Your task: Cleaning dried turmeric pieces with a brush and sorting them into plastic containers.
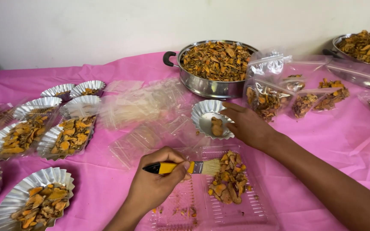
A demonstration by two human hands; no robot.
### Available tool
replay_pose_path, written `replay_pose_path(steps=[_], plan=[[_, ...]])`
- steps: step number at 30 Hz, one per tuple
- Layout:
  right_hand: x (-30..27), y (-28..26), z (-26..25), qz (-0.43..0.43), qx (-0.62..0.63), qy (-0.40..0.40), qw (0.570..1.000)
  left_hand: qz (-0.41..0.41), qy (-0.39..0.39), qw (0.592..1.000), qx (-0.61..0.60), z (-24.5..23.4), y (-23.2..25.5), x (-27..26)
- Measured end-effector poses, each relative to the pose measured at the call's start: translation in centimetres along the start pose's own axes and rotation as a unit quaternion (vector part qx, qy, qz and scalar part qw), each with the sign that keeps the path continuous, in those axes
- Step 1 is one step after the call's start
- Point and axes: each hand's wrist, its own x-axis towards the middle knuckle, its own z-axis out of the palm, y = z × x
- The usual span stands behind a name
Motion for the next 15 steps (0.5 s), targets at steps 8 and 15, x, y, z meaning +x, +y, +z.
replay_pose_path(steps=[8, 15], plan=[[-5.6, -5.4, -3.1, 0.043, -0.025, -0.124, 0.991, 0.045, -0.012, 0.999, 0.024, -0.1, -0.6, 0.2], [-6.6, -8.3, -5.3, -0.009, 0.14, -0.253, 0.957, 0.122, -0.022, 0.991, 0.05, 0.3, -0.9, -0.1]])
